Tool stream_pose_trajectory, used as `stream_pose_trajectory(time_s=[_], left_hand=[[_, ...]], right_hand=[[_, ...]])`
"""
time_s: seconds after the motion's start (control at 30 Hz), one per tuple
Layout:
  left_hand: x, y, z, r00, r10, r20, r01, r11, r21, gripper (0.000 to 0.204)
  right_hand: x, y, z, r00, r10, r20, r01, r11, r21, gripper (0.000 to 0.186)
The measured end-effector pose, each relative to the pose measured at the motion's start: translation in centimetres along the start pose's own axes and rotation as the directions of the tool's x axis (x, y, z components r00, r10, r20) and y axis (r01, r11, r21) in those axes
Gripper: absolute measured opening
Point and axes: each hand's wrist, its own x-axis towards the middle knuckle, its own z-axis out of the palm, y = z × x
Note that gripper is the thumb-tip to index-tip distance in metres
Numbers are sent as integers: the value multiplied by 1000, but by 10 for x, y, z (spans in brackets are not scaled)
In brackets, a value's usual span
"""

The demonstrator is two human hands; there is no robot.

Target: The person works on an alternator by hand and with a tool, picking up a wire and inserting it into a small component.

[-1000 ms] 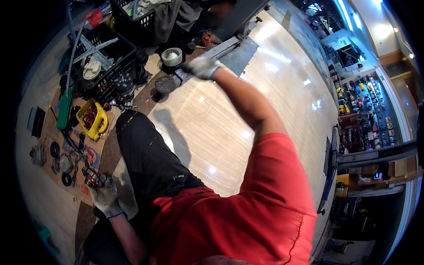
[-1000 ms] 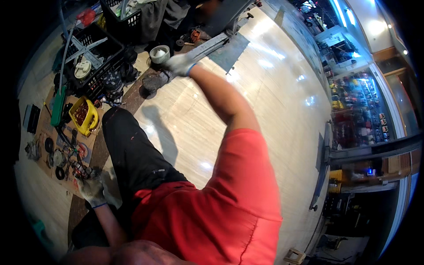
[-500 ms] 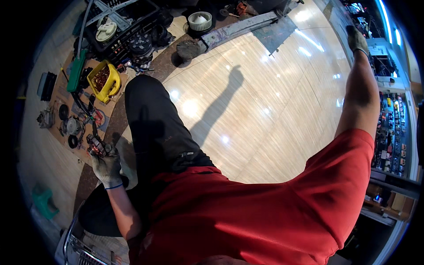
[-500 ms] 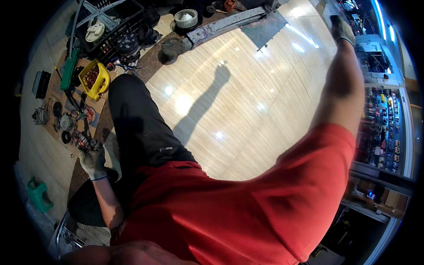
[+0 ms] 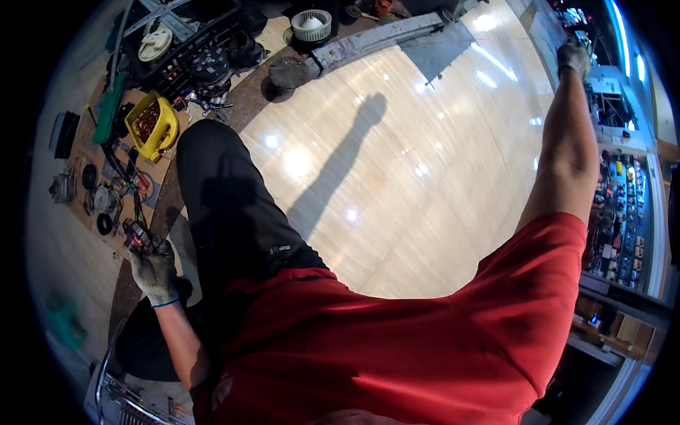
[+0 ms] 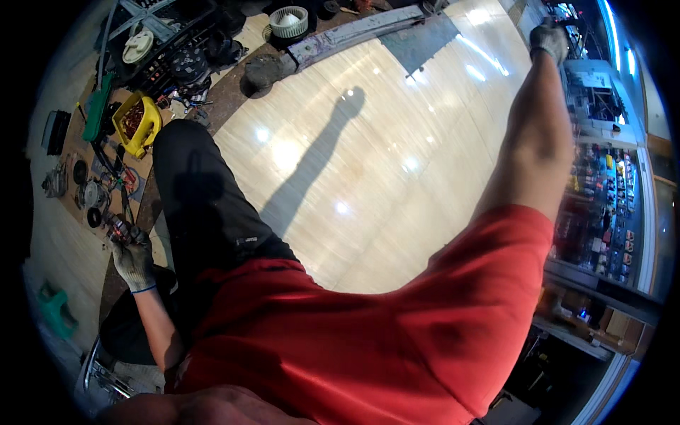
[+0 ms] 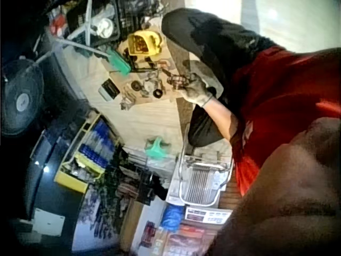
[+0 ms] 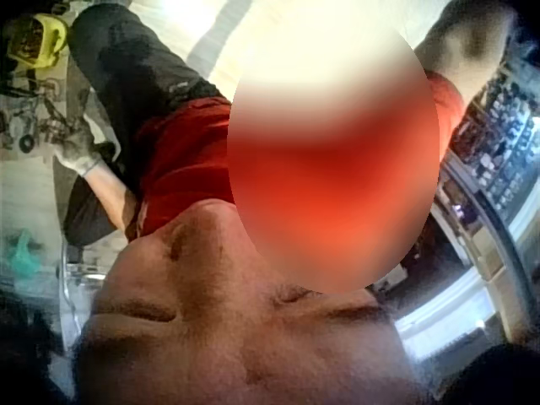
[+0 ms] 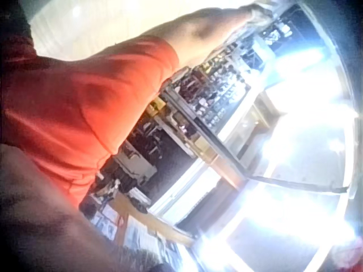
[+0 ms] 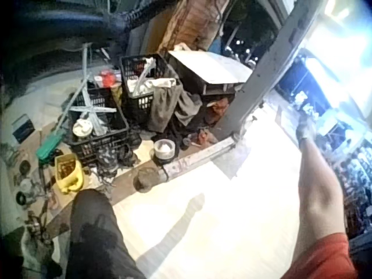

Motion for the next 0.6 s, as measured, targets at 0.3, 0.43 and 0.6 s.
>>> stream_pose_trajectory(time_s=[0.3, 0.43, 0.6], left_hand=[[-1, -10, 1, 993, -111, 50, 118, 975, -186, 44], [-12, -7, 4, 999, -30, -41, 24, 989, -144, 48], [-3, -18, 0, 994, 45, -102, -58, 991, -124, 52]], right_hand=[[-144, -40, 145, 466, -534, 705, 664, 738, 120, 56], [-263, -180, 76, 610, -680, 406, 615, 730, 299, 63], [-448, -311, -128, 487, -873, -33, 326, 147, 934, 52]])
